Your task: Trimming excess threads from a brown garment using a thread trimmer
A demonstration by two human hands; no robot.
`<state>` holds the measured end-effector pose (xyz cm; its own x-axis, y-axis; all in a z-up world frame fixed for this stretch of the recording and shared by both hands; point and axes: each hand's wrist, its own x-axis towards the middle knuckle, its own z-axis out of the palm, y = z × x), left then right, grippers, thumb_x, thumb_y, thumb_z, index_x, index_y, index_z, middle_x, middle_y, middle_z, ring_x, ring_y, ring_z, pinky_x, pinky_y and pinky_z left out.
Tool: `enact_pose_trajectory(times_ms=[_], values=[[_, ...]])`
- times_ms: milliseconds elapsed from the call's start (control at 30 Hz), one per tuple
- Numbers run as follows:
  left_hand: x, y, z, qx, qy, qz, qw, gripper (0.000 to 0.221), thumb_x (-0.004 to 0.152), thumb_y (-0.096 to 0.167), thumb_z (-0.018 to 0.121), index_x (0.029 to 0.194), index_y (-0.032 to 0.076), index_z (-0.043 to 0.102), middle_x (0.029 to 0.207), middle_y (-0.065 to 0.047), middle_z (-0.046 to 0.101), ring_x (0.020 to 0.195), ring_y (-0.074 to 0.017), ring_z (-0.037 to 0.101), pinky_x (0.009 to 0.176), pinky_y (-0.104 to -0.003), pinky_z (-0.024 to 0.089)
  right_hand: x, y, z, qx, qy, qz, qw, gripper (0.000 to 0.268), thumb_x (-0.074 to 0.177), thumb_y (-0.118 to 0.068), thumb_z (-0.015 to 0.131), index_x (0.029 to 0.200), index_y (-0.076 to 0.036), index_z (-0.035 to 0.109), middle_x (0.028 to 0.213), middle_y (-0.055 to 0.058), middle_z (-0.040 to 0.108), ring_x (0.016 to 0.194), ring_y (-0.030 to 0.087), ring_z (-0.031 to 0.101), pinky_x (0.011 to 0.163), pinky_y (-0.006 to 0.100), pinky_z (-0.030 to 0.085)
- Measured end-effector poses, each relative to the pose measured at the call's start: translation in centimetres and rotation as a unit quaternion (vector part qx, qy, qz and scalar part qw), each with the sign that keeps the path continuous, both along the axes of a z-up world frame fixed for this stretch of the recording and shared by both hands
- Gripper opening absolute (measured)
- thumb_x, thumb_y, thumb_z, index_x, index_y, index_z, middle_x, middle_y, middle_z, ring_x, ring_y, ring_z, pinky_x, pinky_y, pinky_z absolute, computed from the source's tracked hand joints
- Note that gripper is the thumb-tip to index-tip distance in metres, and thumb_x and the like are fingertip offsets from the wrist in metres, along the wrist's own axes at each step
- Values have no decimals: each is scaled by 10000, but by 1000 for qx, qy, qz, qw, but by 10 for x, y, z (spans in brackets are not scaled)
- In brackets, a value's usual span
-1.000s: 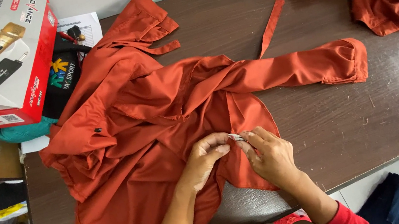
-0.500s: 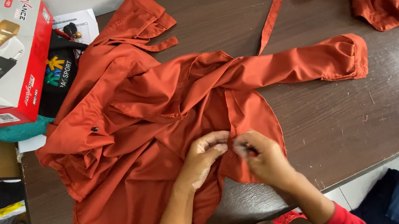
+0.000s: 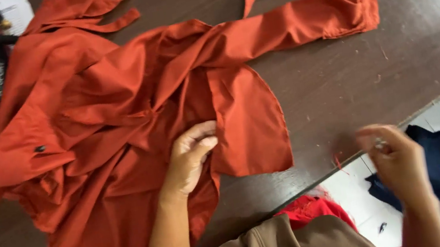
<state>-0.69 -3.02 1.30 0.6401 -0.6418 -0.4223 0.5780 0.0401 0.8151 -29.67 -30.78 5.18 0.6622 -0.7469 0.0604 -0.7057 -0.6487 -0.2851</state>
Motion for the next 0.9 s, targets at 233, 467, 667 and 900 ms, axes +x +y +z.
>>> enact_pose_trajectory(times_ms=[233, 467, 667, 900], values=[[-2, 5, -5, -24, -40, 25, 999, 356, 848, 61, 747, 1202, 29, 747, 990, -34, 704, 847, -77, 653, 763, -232, 584, 47, 65, -31, 176, -130, 140, 966, 287, 742, -158, 824, 989, -300, 789, 879, -65, 742, 806, 245, 751, 747, 372, 598], [-4, 8, 14, -37, -57, 5, 998, 404, 849, 29, 734, 1252, 6, 733, 1048, -51, 713, 958, -103, 662, 893, -264, 581, 53, 58, -42, 160, -72, 48, 983, 237, 766, -241, 829, 984, -305, 760, 925, -91, 740, 898, 222, 749, 774, 368, 591], [-6, 2, 18, -47, -83, -27, 995, 424, 863, 19, 713, 1286, 2, 717, 1085, -65, 707, 1020, -111, 635, 956, -295, 567, 71, 75, -28, 281, -141, 0, 949, 126, 902, -248, 783, 1019, -289, 808, 797, -25, 737, 728, 146, 686, 716, 354, 573], [-5, 5, 8, -38, -88, -39, 995, 440, 873, 27, 718, 1312, 7, 705, 1107, -66, 695, 1044, -111, 632, 976, -295, 555, 151, 147, -2, 357, -194, 62, 912, 122, 821, -191, 835, 931, -242, 824, 663, -20, 671, 638, 103, 612, 649, 315, 577]])
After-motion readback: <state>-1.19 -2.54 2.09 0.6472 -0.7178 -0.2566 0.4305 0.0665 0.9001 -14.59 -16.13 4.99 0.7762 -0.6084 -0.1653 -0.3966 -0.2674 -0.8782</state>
